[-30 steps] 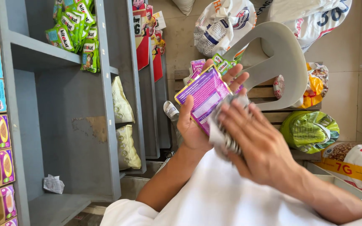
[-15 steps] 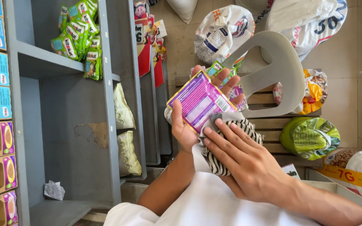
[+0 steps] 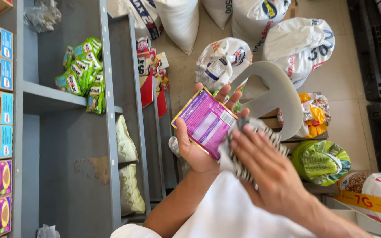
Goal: Wiping individual cat food pouches with a cloth before placing them on a shelf.
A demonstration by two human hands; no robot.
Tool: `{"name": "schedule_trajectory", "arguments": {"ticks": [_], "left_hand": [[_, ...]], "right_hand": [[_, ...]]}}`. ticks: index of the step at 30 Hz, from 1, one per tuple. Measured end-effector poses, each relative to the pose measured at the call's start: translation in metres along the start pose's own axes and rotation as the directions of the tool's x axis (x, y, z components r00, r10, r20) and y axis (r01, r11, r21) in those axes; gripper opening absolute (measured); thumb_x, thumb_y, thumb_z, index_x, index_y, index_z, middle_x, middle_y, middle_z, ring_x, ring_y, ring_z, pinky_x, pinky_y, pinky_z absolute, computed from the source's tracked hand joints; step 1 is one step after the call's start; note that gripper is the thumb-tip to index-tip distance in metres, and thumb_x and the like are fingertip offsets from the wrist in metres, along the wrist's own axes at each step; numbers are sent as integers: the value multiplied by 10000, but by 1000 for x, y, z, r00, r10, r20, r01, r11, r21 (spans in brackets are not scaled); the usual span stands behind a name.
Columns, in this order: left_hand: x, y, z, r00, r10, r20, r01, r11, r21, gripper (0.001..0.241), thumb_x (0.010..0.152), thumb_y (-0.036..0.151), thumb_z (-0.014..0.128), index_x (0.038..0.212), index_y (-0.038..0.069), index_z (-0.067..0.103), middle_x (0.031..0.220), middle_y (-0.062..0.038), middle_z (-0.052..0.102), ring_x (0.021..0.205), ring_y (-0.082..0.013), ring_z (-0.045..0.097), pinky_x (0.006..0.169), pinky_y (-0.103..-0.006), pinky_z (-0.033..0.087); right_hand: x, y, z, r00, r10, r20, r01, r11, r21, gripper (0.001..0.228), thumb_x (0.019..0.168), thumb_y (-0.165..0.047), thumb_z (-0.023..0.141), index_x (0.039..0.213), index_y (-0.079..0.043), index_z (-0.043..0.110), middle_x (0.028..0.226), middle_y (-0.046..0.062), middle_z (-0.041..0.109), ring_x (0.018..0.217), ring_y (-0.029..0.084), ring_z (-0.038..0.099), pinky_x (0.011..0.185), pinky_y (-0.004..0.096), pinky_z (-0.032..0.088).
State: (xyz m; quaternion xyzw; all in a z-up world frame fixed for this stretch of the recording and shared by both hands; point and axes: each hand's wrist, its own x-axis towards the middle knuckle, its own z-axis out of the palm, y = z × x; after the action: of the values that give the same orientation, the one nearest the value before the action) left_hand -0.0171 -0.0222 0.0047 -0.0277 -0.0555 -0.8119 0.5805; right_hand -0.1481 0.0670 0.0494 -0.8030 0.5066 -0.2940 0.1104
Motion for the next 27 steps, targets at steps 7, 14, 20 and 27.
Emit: {"name": "schedule_trajectory", "arguments": {"ticks": [7, 14, 20, 27], "left_hand": [[7, -10, 3, 999, -42, -3, 42, 999, 15, 698, 1051, 564, 366, 1650, 211, 302, 1568, -242, 433, 1447, -413, 436, 1115, -571, 471], [12, -19, -6, 999, -53, 4, 53, 999, 3, 700, 1061, 569, 377, 1651, 197, 310, 1546, -242, 461, 1441, -403, 456, 1133, -578, 463], [16, -27, -6, 997, -71, 12, 71, 997, 26, 707, 1051, 574, 376, 1653, 211, 295, 1548, -218, 445, 1449, -386, 438, 1145, -569, 457], [30, -38, -4, 999, -26, -27, 26, 999, -22, 708, 1046, 552, 411, 1630, 159, 336, 1510, -239, 461, 1374, -402, 486, 1071, -551, 504]], "right_hand": [[-9, 10, 0, 1000, 8, 4, -8, 1000, -12, 653, 767, -211, 700, 1357, 44, 587, 1508, 183, 559, 1479, 345, 443, 1246, 549, 283], [-14, 19, -3, 1000, 25, 9, -25, 999, 34, 672, 717, -137, 714, 1358, 29, 597, 1485, 166, 588, 1468, 329, 465, 1244, 549, 287], [-17, 16, -9, 997, -24, 70, 17, 995, 95, 705, 774, -201, 697, 1398, 86, 536, 1556, 214, 497, 1513, 401, 373, 1237, 538, 295], [-13, 35, -11, 997, 68, -25, -70, 993, -97, 699, 790, -209, 708, 1415, 51, 533, 1516, 189, 543, 1495, 362, 411, 1258, 540, 294]]}}
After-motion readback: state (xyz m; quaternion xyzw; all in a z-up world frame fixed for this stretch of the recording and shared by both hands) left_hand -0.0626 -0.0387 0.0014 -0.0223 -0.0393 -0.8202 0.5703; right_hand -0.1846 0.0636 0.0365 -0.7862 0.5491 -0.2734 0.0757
